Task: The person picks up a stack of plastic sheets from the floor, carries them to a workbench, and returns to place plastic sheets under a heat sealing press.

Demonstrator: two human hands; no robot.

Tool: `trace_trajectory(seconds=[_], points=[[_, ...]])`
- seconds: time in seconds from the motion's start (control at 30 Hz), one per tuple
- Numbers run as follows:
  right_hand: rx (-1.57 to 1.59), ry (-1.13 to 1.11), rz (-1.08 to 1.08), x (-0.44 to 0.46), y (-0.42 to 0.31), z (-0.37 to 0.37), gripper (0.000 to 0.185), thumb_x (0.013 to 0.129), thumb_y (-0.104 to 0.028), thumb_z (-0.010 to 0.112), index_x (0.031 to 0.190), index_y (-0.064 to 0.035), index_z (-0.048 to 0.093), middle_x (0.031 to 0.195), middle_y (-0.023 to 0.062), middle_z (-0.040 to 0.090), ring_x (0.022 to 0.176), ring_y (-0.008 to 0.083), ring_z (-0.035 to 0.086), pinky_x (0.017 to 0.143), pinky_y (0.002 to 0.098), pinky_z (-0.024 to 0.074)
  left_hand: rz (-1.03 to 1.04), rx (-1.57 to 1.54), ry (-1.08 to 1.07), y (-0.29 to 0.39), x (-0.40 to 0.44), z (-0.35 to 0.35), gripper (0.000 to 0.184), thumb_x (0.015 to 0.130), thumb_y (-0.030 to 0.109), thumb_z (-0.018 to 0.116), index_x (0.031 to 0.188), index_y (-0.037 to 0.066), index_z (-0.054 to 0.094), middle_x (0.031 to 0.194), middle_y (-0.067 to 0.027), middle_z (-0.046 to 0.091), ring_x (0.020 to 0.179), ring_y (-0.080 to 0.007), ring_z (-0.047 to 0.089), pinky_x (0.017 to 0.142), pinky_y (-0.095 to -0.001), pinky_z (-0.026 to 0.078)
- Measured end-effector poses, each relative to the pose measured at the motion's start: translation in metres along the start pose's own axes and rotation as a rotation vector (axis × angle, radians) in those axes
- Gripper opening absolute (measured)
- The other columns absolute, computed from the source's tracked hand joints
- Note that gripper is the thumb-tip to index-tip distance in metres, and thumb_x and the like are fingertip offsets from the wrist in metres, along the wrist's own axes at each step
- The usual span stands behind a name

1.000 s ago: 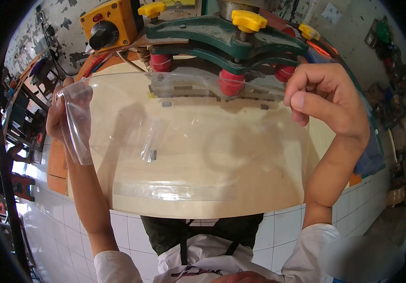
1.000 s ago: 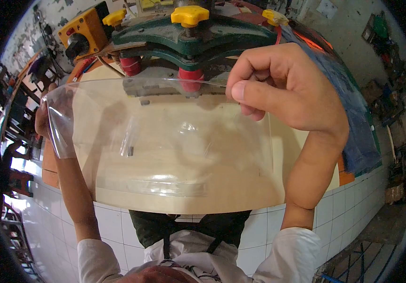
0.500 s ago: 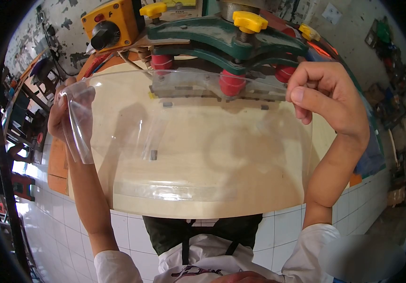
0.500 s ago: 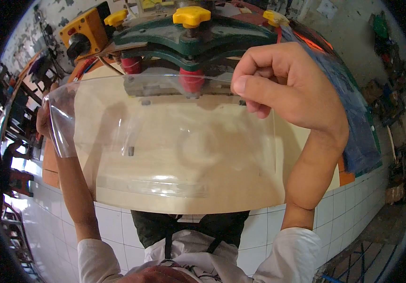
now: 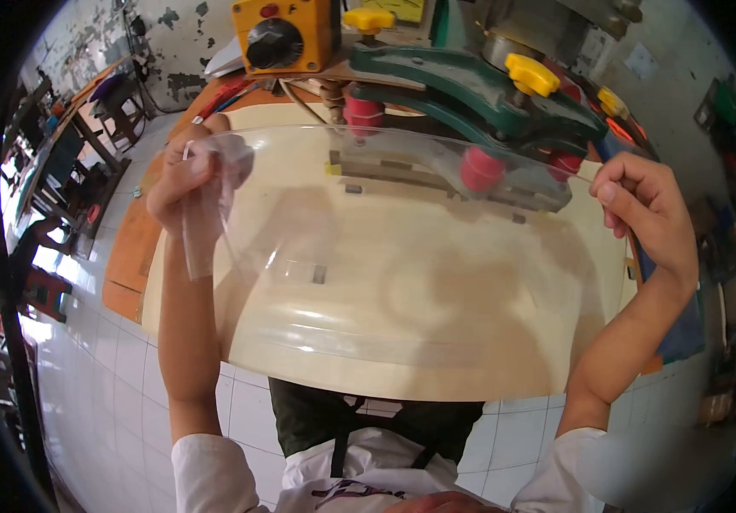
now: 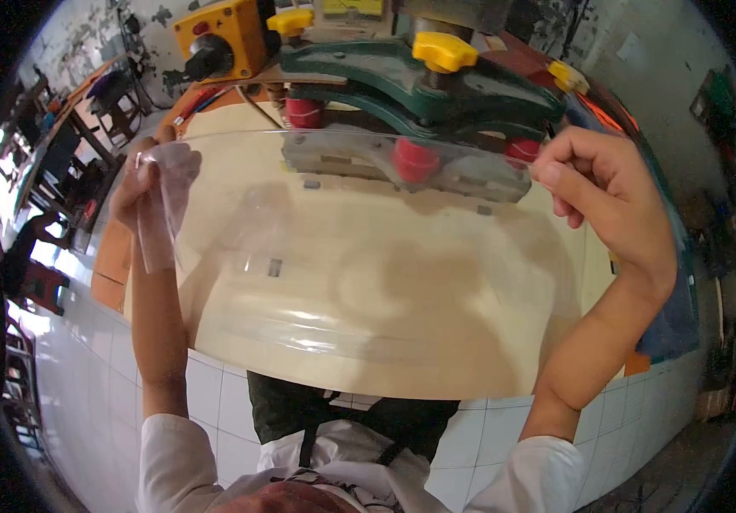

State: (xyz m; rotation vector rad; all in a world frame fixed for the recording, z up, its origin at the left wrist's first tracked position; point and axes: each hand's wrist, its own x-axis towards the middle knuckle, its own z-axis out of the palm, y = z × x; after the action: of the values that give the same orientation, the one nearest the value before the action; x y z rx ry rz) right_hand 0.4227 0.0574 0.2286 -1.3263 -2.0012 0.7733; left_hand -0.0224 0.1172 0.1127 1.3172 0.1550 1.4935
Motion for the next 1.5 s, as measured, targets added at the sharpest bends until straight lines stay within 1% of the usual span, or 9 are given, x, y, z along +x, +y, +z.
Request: trace_trajectory(seconds=[0.07,0.2,0.33,0.47,0.87,1.17,1.23,1.3,1.5], points=[[-0.02,-0.013,0.018,0.001,0.005,-0.007,0.014,0.094,-0.016,0.063,0.088,-0.004,0.063,0.072,-0.0029,0.057,0.061,0.0029,0.052,0.051,0.0189,0.0405,0.062,0.097,-0.007,-0.001,0.001,0.015,0.02,0.077,0.016,0.063,0.067,0.005,0.05,0.071,-0.0078,0.048,0.06,-0.0146,0.043,0.056,-0.029,0.032],[-0.051,-0.066,0.027,0.002,0.014,-0.019,0.014,0.094,-0.015,0.062,0.089,-0.0026,0.063,0.071,-0.0019,0.057,0.06,0.0035,0.052,0.05,0.0195,0.041,0.034,0.236,-0.003,0.005,-0.002,0.02,0.017,0.073,0.012,0.069,0.065,0.003,0.057,0.067,-0.0055,0.05,0.057,-0.0112,0.042,0.052,-0.0264,0.03],[0.012,-0.117,-0.001,0.005,0.025,-0.025,0.015,0.094,-0.015,0.063,0.089,-0.0007,0.063,0.07,-0.0008,0.057,0.059,0.0047,0.053,0.05,0.0205,0.0417,0.001,0.51,0.082,0.009,-0.001,0.031,0.026,0.068,0.022,0.073,0.061,0.005,0.054,0.064,-0.0031,0.045,0.06,-0.0127,0.041,0.053,-0.0276,0.029],[0.026,-0.112,0.036,0.011,0.036,-0.029,0.015,0.094,-0.015,0.063,0.089,-0.0003,0.062,0.07,-0.0003,0.056,0.059,0.0052,0.052,0.05,0.021,0.042,0.015,0.572,0.024,0.008,-0.002,0.032,0.02,0.072,0.01,0.078,0.063,0.002,0.062,0.062,0.0015,0.049,0.06,-0.0062,0.04,0.053,-0.0256,0.027],[-0.024,-0.071,0.044,0.017,0.043,-0.03,0.018,0.096,-0.02,0.063,0.09,-0.0025,0.062,0.071,-0.0026,0.054,0.061,0.0029,0.051,0.048,0.019,0.0409,-0.076,0.679,0.017,0.003,-0.001,0.026,0.019,0.077,0.013,0.082,0.07,0.001,0.069,0.063,0.0032,0.056,0.059,-0.003,0.043,0.052,-0.0227,0.031],[-0.112,0.152,-0.09,-0.011,0.019,-0.017,0.016,0.097,-0.021,0.062,0.093,-0.0055,0.065,0.068,-0.0064,0.049,0.059,-0.0007,0.043,0.044,0.0181,0.0309,0.004,0.742,0.045,0.018,0.002,0.021,0.017,0.081,0.014,0.081,0.074,0.003,0.07,0.066,0.0037,0.058,0.062,-0.003,0.047,0.055,-0.0221,0.033],[-0.122,0.209,-0.064,-0.018,0.017,-0.013,0.016,0.097,-0.02,0.063,0.091,-0.005,0.065,0.068,-0.007,0.048,0.06,0.0001,0.041,0.049,0.0193,0.0307,0.018,0.789,0.035,0.026,0.001,0.023,0.018,0.081,0.015,0.081,0.076,0.002,0.07,0.066,0.0045,0.057,0.061,-0.003,0.046,0.054,-0.022,0.033],[-0.103,0.253,-0.192,-0.023,0.021,-0.014,0.016,0.096,-0.019,0.064,0.09,-0.0044,0.065,0.069,-0.0072,0.048,0.063,0.0017,0.041,0.055,0.0203,0.0333,-0.072,0.953,0.046,0.038,0.002,0.028,0.019,0.082,0.017,0.081,0.077,0.001,0.071,0.065,0.0047,0.057,0.06,-0.003,0.046,0.053,-0.0218,0.032],[-0.146,0.377,-0.285,-0.051,0.01,-0.013,0.018,0.096,-0.021,0.065,0.091,-0.0037,0.066,0.074,-0.0069,0.053,0.065,0.0019,0.043,0.059,0.0191,0.0346,-0.029,0.931,-0.032,0.073,0.001,0.062,0.017,0.085,0.017,0.079,0.08,0.002,0.072,0.066,0.0043,0.059,0.061,-0.0016,0.047,0.054,-0.0201,0.032]])
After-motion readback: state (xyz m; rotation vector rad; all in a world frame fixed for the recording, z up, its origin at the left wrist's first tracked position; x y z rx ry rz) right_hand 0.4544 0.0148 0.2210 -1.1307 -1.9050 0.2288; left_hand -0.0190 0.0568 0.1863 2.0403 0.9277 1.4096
